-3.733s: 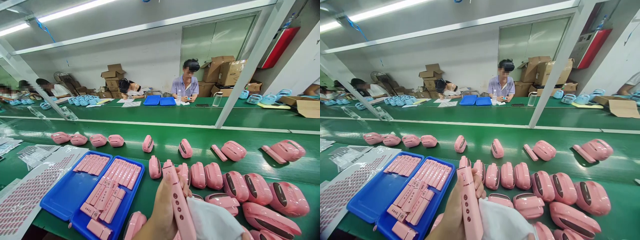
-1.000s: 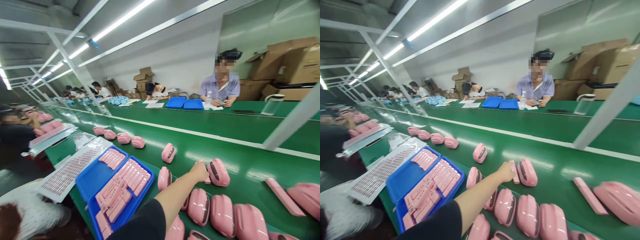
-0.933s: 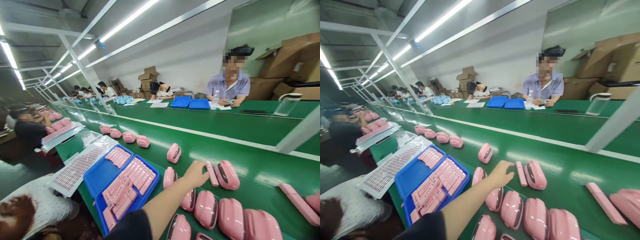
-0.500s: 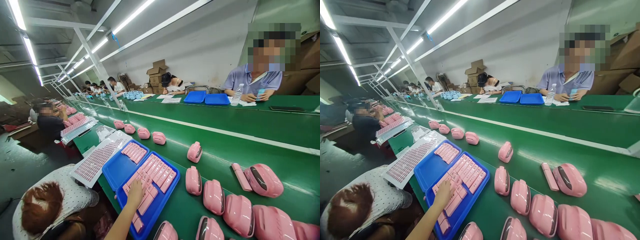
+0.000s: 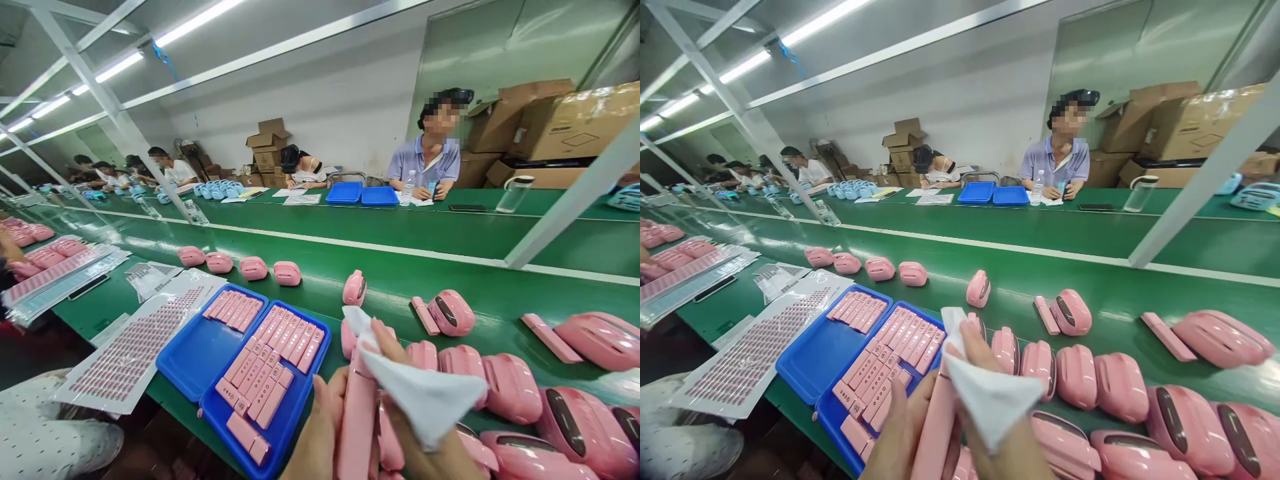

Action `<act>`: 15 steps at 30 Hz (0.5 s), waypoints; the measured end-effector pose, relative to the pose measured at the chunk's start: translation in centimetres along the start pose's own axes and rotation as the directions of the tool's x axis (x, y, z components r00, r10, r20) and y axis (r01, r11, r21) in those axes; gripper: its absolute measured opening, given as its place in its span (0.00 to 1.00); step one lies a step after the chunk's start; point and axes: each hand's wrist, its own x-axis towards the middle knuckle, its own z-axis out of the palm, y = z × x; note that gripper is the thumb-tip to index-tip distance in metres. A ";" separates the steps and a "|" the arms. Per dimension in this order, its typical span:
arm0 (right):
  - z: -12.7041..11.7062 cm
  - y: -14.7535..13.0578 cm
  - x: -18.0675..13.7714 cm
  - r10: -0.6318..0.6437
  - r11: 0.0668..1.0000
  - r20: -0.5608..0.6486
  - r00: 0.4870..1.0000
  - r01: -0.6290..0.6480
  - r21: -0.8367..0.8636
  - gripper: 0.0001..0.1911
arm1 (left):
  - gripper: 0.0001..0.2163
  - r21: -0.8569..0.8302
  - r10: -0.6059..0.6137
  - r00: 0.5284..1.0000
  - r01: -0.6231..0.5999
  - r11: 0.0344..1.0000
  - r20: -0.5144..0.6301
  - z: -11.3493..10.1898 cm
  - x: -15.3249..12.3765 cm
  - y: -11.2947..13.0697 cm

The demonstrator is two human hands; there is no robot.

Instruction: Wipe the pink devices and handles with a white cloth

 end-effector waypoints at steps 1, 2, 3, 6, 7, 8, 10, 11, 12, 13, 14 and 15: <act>0.6 -0.6 0.6 -0.095 0.995 0.048 0.994 0.095 -0.010 0.18 | 0.36 -0.051 0.020 1.000 -0.019 0.999 0.021 0.9 0.1 0.5; 1.1 -1.3 0.9 -0.233 0.972 0.087 0.969 0.236 -0.023 0.17 | 0.38 -0.089 0.029 0.999 -0.026 0.996 0.030 1.6 0.1 1.0; 1.2 -1.9 1.1 -0.384 0.918 0.128 0.914 0.393 -0.053 0.17 | 0.39 -0.112 0.029 0.999 -0.025 0.993 0.036 2.0 0.2 1.5; 0.3 -3.0 0.9 -0.720 0.658 0.173 0.672 0.740 -0.141 0.15 | 0.42 -0.102 -0.006 0.998 0.013 0.995 0.066 2.7 0.0 2.3; -0.3 -2.9 0.8 -0.720 0.668 0.128 0.683 0.731 -0.143 0.15 | 0.41 -0.087 -0.021 0.997 0.028 0.996 0.077 2.8 -0.1 2.1; -1.0 -2.5 0.8 -0.625 0.773 0.042 0.779 0.626 -0.103 0.14 | 0.38 -0.071 -0.033 0.996 0.039 0.997 0.089 3.0 -0.2 1.9; -2.4 -1.3 1.0 -0.233 0.966 -0.150 0.961 0.247 0.082 0.15 | 0.26 -0.051 -0.063 0.992 0.069 0.996 0.105 3.5 -0.6 0.9; -3.0 -0.6 1.0 0.003 0.983 -0.213 0.977 0.036 0.179 0.18 | 0.20 -0.048 -0.078 0.991 0.083 0.995 0.112 3.7 -0.8 0.4; -3.5 -0.1 1.0 0.205 0.953 -0.259 0.944 -0.132 0.273 0.21 | 0.16 -0.047 -0.090 0.989 0.096 0.994 0.116 3.9 -1.0 0.0; -3.7 0.3 0.8 0.356 0.904 -0.304 0.884 -0.244 0.350 0.25 | 0.15 -0.046 -0.102 0.989 0.107 0.993 0.109 4.1 -1.1 -0.4; -3.9 0.4 0.6 0.446 0.870 -0.346 0.825 -0.309 0.384 0.28 | 0.15 -0.035 -0.118 0.989 0.121 0.992 0.086 4.3 -1.2 -0.7; -3.8 0.2 0.3 0.449 0.878 -0.378 0.810 -0.323 0.352 0.28 | 0.16 -0.016 -0.135 0.990 0.135 0.991 0.049 4.4 -1.3 -0.9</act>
